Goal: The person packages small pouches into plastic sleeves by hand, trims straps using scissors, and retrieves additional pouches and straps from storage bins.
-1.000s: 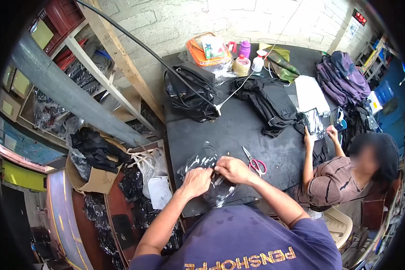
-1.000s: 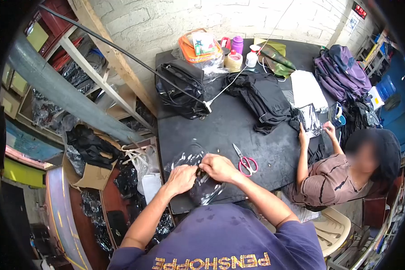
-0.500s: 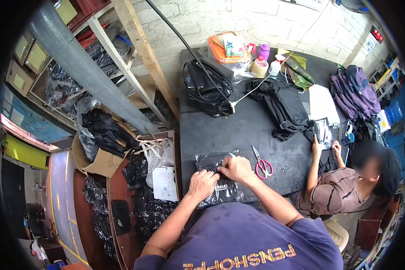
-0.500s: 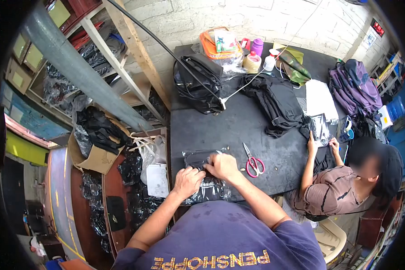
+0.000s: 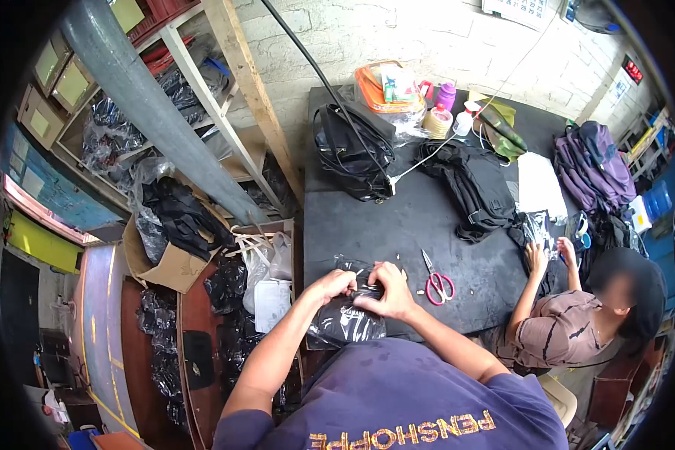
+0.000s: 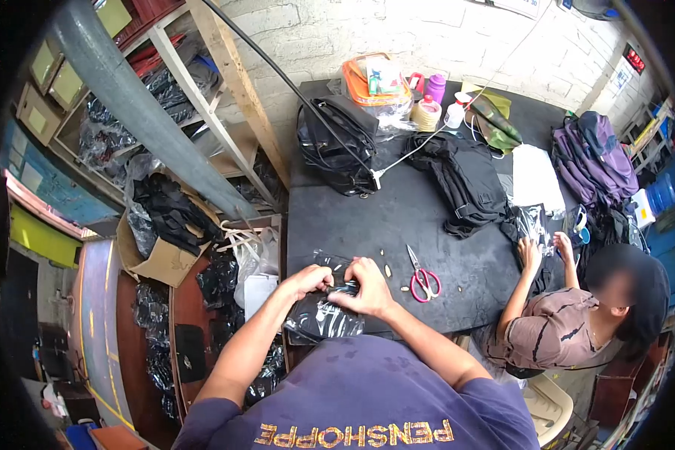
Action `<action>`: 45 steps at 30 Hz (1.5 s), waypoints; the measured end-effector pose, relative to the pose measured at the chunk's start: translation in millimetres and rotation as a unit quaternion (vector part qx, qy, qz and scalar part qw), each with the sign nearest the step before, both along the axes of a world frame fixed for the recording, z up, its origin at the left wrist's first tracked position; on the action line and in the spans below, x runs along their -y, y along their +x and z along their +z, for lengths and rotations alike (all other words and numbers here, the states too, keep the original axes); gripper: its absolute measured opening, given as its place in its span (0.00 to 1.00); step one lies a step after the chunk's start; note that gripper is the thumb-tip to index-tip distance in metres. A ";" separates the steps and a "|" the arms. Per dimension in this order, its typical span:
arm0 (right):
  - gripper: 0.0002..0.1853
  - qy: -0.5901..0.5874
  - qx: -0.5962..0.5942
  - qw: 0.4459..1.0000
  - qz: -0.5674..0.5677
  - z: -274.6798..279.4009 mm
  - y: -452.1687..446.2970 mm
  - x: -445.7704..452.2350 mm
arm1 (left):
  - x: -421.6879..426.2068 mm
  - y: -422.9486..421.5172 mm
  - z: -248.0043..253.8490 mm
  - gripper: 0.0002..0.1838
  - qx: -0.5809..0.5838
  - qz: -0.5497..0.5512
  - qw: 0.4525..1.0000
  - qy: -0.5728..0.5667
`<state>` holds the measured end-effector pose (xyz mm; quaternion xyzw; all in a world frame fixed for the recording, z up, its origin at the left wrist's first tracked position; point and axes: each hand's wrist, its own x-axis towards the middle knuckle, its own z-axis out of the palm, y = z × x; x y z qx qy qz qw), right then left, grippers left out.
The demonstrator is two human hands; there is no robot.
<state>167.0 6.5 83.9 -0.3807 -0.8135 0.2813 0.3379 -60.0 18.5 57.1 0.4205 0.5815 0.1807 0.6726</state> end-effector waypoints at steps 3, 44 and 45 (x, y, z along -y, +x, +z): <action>0.10 0.095 0.053 0.994 -0.014 -2.2 -12.6 14.0 | -2.6 0.4 6.2 0.17 -0.001 -0.028 1.000 -0.011; 0.07 -0.256 -0.089 0.961 0.049 -1.8 28.6 4.5 | 71.6 45.8 -22.7 0.09 0.117 0.188 0.971 0.093; 0.07 -0.256 -0.090 0.961 0.049 -7.9 27.7 6.4 | 73.1 41.9 -25.6 0.09 0.137 0.194 0.969 0.069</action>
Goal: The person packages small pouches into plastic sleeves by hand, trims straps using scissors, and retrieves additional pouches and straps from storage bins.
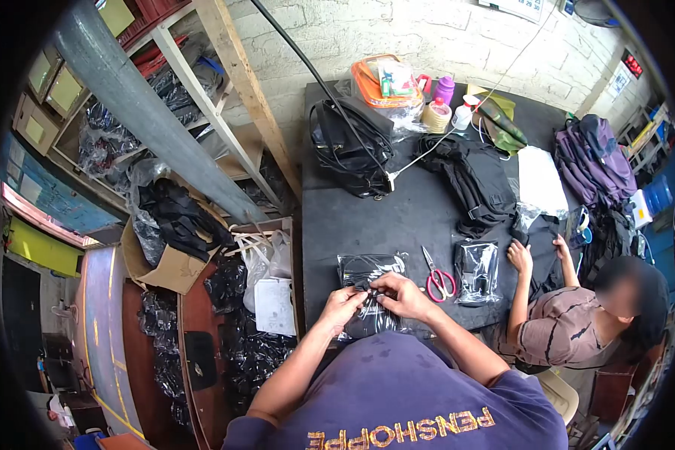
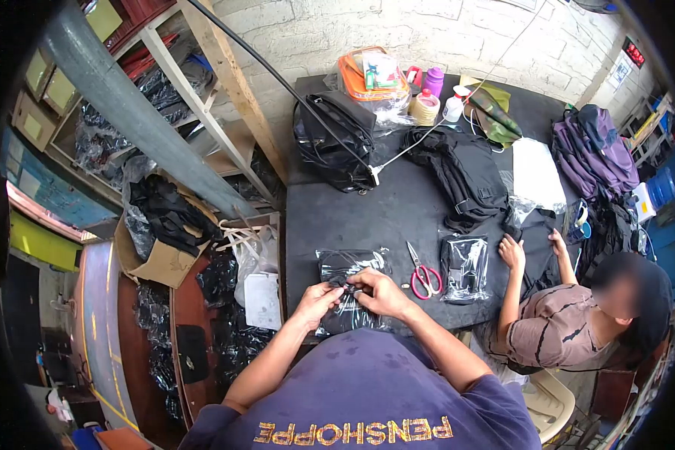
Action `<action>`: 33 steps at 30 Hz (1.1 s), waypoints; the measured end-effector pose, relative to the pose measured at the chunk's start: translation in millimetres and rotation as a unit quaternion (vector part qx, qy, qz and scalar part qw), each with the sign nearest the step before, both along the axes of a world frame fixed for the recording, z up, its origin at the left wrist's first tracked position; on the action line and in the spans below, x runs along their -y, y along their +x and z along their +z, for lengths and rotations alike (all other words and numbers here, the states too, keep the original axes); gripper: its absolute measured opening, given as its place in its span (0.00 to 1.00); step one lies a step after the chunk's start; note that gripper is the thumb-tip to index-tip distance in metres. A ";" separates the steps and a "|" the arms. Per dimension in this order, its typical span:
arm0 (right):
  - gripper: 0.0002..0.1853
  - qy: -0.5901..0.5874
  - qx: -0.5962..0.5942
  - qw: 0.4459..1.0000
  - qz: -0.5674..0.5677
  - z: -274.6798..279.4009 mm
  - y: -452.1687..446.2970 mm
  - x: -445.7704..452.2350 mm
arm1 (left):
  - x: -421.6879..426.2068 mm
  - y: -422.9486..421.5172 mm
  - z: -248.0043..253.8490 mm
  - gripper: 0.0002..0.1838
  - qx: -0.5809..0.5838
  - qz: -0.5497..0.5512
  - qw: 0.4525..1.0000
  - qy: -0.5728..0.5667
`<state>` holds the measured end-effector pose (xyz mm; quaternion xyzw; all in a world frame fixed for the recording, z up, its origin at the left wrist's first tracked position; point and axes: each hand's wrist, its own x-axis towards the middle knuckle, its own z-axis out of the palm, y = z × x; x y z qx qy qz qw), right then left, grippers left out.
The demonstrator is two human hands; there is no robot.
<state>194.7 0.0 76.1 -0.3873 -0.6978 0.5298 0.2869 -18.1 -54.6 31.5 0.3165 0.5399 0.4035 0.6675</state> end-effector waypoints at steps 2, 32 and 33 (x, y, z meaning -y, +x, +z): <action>0.05 0.104 0.002 0.994 0.015 -22.5 -0.7 -2.7 | -2.4 -3.7 -3.6 0.09 0.002 -0.014 1.000 -0.006; 0.07 0.273 0.117 0.955 -0.012 -11.8 -4.0 10.1 | -0.4 3.5 25.0 0.08 -0.279 -0.059 0.926 0.246; 0.07 0.284 0.136 0.949 -0.007 -11.5 -7.0 10.1 | -0.5 3.1 25.2 0.08 -0.279 -0.058 0.927 0.244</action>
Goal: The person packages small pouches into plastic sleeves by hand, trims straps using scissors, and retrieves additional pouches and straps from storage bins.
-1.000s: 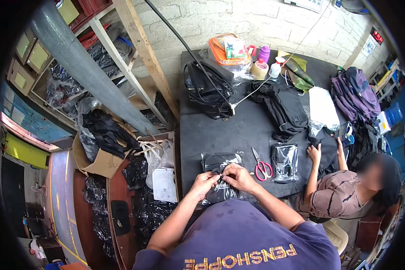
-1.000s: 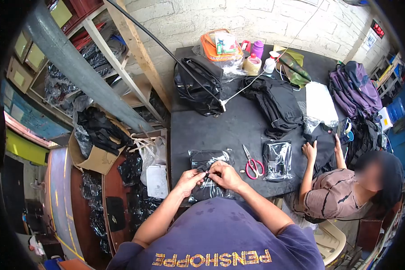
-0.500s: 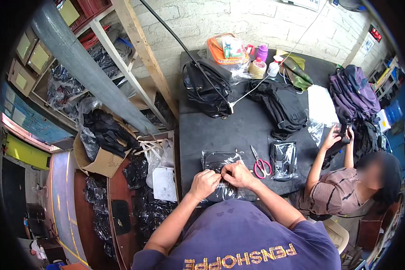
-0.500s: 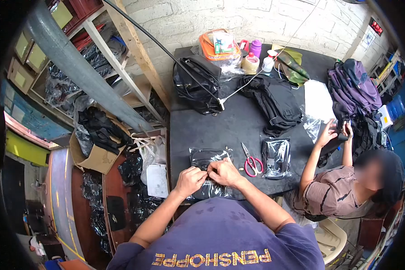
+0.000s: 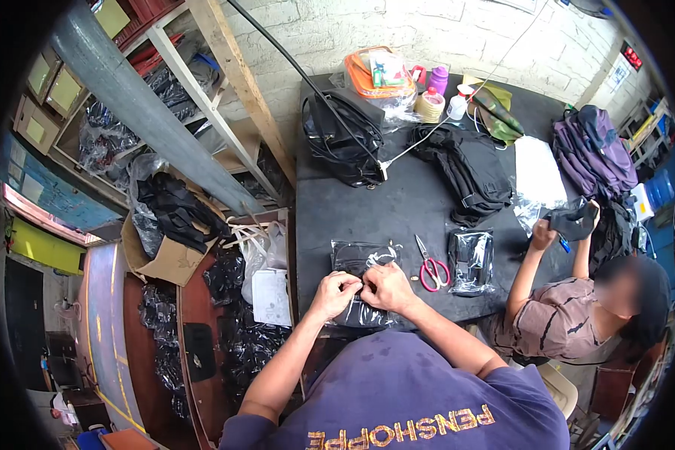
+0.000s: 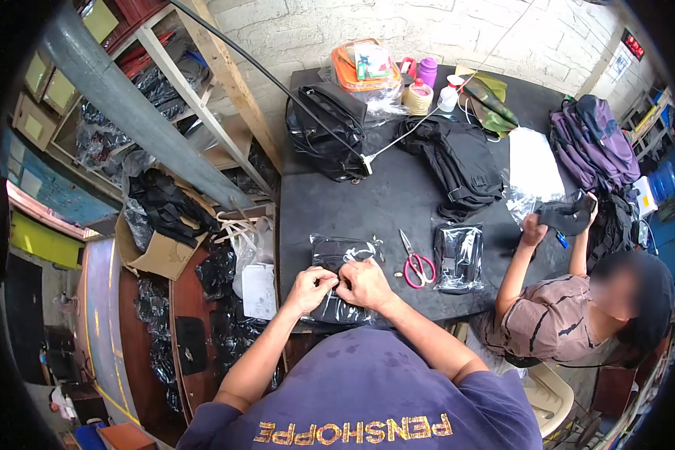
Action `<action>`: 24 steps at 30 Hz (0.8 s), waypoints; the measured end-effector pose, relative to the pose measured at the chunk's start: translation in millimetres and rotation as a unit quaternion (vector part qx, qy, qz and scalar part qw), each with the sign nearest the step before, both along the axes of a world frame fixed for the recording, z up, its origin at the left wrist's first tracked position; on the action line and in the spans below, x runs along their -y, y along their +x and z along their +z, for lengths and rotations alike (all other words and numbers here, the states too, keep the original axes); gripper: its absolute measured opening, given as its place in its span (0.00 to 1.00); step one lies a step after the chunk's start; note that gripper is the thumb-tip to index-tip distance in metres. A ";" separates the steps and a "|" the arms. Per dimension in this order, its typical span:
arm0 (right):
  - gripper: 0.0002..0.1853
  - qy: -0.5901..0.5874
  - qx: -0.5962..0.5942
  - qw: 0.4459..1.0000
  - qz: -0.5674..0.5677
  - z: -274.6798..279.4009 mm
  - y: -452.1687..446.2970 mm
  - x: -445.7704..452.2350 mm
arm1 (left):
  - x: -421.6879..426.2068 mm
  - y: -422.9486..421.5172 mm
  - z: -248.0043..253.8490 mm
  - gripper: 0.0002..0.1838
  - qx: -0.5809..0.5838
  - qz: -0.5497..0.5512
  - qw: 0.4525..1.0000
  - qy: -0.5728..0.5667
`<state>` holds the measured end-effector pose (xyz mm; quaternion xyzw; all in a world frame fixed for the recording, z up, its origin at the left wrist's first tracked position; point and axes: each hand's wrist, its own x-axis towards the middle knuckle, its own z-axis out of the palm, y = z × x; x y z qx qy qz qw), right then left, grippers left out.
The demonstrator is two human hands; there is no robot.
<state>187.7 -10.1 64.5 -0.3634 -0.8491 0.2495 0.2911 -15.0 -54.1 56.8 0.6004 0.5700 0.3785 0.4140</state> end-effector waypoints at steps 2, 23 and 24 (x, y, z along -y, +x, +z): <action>0.08 0.024 0.040 0.999 0.001 1.4 -4.8 0.0 | -0.5 -0.6 0.7 0.08 -0.033 -0.015 0.999 0.013; 0.28 -0.560 -0.093 0.798 -0.203 -41.6 90.9 34.6 | 30.6 -12.8 -34.8 0.39 0.233 0.078 0.894 -0.374; 0.28 -0.561 -0.083 0.804 -0.178 -66.1 87.7 49.8 | 33.8 -4.5 -25.8 0.39 0.244 0.097 0.882 -0.391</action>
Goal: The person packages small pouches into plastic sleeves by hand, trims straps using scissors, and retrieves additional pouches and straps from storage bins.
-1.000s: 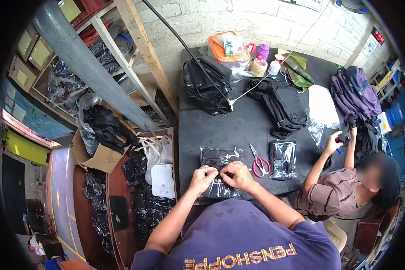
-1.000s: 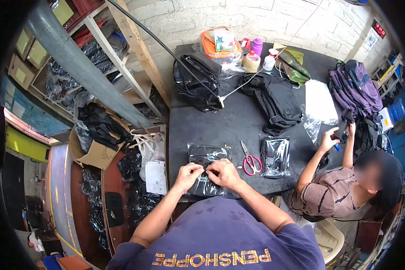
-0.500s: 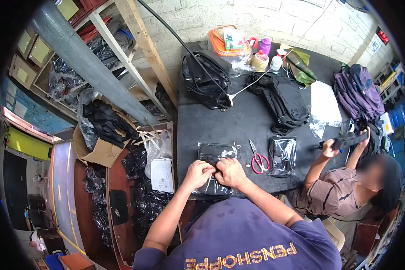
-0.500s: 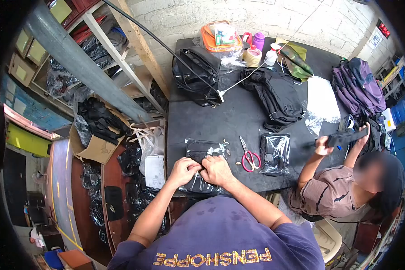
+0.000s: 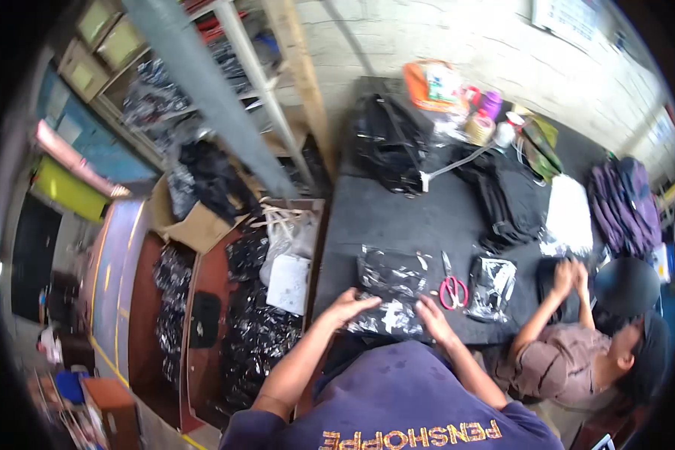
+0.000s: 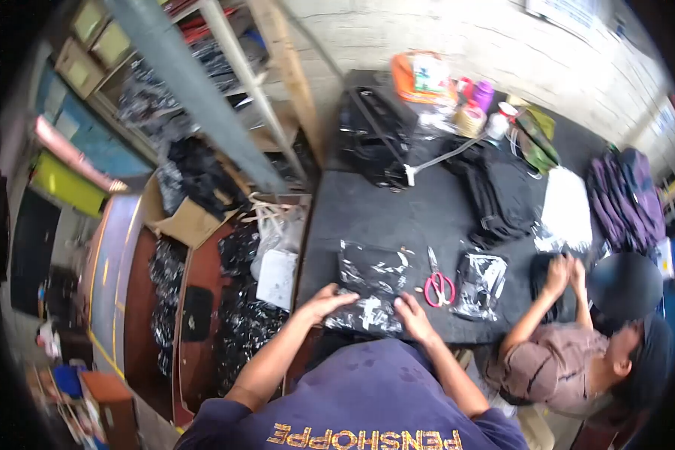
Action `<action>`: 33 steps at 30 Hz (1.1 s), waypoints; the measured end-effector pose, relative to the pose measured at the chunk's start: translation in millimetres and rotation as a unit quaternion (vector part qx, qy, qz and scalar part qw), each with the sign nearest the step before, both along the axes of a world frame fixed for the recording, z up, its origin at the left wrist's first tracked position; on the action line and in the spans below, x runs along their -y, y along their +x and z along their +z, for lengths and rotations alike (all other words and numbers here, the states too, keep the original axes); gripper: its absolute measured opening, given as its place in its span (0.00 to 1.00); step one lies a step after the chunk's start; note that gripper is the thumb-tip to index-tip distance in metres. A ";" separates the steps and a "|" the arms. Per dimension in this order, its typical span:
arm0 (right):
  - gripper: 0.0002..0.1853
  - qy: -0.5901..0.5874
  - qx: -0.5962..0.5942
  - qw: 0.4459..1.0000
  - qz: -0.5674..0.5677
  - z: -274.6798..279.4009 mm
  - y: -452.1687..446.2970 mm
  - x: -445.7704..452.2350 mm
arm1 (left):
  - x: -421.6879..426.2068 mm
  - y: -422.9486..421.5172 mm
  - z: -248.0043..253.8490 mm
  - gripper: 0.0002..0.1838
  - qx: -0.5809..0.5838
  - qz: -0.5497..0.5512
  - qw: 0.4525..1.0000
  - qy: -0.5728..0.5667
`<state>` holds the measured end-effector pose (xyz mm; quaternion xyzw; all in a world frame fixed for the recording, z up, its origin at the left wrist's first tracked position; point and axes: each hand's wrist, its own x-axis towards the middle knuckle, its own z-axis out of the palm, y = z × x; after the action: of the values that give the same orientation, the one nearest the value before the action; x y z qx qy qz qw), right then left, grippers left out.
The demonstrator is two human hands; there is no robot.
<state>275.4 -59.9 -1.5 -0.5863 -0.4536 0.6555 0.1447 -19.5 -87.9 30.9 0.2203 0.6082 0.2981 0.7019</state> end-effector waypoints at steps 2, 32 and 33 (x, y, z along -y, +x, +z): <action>0.33 0.212 0.008 0.976 0.047 -36.7 -3.7 6.5 | 20.3 15.2 -6.8 0.36 0.049 0.073 0.994 0.061; 0.11 0.574 0.201 0.768 0.203 -43.9 -224.8 -50.2 | 47.1 -497.5 88.0 0.15 -0.412 0.482 0.705 0.318; 0.11 0.571 0.206 0.771 0.195 -44.8 -227.8 -51.3 | 10.8 -508.7 79.1 0.13 -0.503 0.404 0.678 0.352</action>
<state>47.6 -8.6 -46.4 -0.4160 -0.8677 0.1537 0.2247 -528.1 -98.7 110.0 0.3009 0.7494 0.5892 -0.0282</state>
